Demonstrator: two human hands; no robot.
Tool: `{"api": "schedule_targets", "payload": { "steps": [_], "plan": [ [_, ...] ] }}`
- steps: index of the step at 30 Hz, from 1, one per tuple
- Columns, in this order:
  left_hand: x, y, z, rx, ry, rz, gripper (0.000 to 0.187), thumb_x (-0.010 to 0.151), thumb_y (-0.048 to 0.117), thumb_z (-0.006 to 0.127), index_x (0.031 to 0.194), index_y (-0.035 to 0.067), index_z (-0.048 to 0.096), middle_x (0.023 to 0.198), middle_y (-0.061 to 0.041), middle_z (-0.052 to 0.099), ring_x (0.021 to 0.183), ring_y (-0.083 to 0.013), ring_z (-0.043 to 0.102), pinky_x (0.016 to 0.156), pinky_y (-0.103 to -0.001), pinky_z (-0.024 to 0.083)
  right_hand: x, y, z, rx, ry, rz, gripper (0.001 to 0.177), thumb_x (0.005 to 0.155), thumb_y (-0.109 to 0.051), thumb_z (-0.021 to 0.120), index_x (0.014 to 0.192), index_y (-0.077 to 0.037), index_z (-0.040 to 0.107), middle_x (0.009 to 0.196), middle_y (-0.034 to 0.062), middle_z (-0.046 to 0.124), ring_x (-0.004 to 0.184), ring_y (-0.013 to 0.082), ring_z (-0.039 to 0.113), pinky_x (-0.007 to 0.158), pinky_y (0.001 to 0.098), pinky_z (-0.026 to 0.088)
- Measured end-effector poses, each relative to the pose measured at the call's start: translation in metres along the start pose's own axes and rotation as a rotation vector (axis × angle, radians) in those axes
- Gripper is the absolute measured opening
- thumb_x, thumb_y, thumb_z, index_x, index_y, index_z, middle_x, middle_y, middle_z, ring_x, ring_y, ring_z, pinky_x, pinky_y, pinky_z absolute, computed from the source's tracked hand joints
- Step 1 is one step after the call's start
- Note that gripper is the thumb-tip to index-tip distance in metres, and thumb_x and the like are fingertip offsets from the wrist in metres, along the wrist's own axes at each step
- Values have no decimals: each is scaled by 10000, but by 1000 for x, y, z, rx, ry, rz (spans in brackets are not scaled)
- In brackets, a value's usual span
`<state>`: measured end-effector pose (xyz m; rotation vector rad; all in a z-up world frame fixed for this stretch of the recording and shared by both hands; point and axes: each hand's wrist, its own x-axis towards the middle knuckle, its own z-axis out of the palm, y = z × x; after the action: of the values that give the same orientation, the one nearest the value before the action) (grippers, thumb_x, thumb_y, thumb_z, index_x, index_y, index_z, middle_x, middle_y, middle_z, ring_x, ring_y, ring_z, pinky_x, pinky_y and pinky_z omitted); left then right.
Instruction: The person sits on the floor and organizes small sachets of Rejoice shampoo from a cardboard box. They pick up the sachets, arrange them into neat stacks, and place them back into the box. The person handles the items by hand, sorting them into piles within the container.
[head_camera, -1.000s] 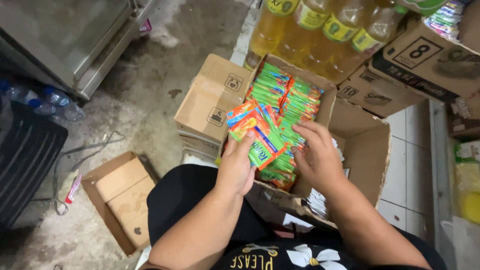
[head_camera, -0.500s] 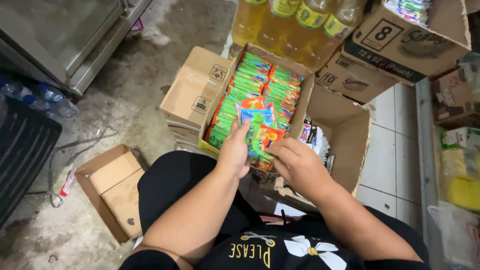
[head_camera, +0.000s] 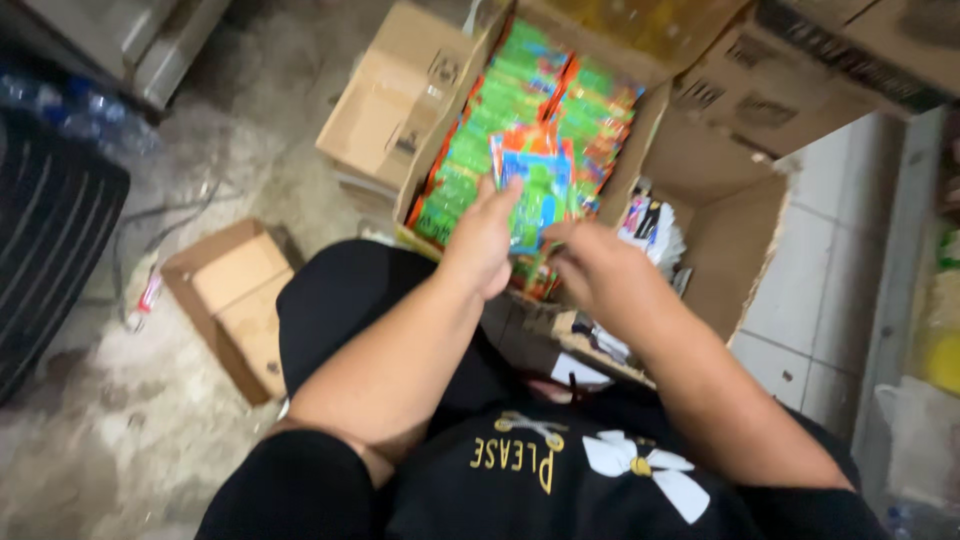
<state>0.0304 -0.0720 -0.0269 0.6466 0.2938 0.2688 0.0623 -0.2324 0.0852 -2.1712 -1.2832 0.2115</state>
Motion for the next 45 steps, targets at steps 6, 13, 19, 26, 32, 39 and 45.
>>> {"api": "schedule_targets", "payload": {
  "steps": [6,13,19,26,32,39,45],
  "plan": [
    [20,30,-19,-182,112,143,404,1060,260,542,1412,79,458,1316,-107,622,1179,-247,636,1003,-454,547,15,23,-15,-250,272,-138,163,757,-73,829,883,-83,725,1037,232,602,911,362,581,759,417,497],
    [25,55,-38,-247,204,314,341,1085,264,523,1376,86,504,1264,-73,650,1135,-231,658,989,-450,557,34,57,-6,226,-186,159,182,868,-136,806,977,-54,685,863,87,684,743,245,680,661,383,533],
    [29,52,-32,-277,278,312,332,1083,264,511,1371,100,495,1241,-72,652,1119,-232,658,969,-451,564,47,54,33,-122,-541,90,260,901,-220,752,1044,-38,633,929,208,705,863,419,680,735,510,527],
    [24,47,-18,-268,377,310,307,1076,246,502,1345,97,507,1213,-56,659,1086,-202,669,928,-414,571,51,61,34,-135,-445,-96,296,844,-190,739,1027,-4,601,942,243,677,873,456,664,755,531,525],
    [19,36,-21,-249,385,372,277,1082,231,505,1302,66,529,1180,-88,670,1040,-220,684,893,-424,590,45,70,43,-95,-447,-107,239,873,-146,722,1040,-14,613,954,245,672,874,455,657,766,533,520],
    [25,26,-11,-267,356,375,290,1095,244,516,1310,49,510,1177,-114,664,1023,-239,678,883,-432,587,30,71,33,-24,-354,-226,205,881,-69,663,1079,-39,706,1002,183,681,913,397,672,818,464,546],
    [22,22,23,-287,267,302,427,1041,254,510,1440,117,442,1333,-99,605,1177,-243,629,979,-434,543,23,77,34,-112,-348,-262,325,826,2,630,1137,-21,720,1015,182,698,947,375,683,834,446,552]
  ]
}}
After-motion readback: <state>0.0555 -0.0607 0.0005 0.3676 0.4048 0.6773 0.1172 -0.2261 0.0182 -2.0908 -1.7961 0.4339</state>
